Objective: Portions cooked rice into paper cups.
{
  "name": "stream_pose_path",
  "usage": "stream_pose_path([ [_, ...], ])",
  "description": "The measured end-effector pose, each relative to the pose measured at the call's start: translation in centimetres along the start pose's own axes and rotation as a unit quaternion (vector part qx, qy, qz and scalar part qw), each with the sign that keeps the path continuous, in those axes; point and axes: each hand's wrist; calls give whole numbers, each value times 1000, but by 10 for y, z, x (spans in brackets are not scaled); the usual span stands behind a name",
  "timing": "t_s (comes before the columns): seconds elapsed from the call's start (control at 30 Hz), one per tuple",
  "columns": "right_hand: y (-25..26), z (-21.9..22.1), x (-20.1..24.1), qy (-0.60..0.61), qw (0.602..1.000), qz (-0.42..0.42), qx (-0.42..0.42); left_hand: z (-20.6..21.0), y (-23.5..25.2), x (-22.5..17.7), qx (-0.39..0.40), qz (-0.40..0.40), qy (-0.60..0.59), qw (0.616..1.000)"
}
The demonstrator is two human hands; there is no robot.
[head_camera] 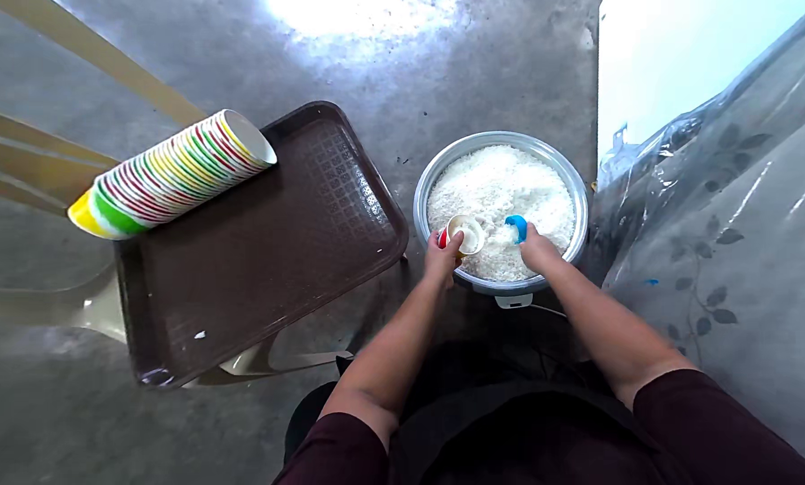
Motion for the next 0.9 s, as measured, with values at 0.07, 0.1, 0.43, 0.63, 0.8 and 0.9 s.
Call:
stream_pose_path([
  [0.07,2,-2,-7,161,987,-10,23,2,0,-1,-17,1,1,1000],
  [0.1,-3,-7,-8,253,966,-17,41,3,0,-2,-22,0,-1,1000],
  [0.43,-98,-15,41,-134,974,-171,-69,35,-11,-19,80,24,-115,990],
  [0.63,-126,-29,30,-147,882,-352,-278,39,-35,-56,139,65,-165,974],
  [0.8,-142,-51,36,-198,800,-430,-369,46,-72,-102,154,91,-171,969],
  [0.9,-155,-63,43,-117,801,-472,-349,36,-80,-126,165,94,-157,969],
])
Point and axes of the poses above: each hand's wrist, its own y-axis towards the middle knuckle, its own z-axis out of the palm, x = y × z, and after that the axes turned 12 degrees about x, right-handed
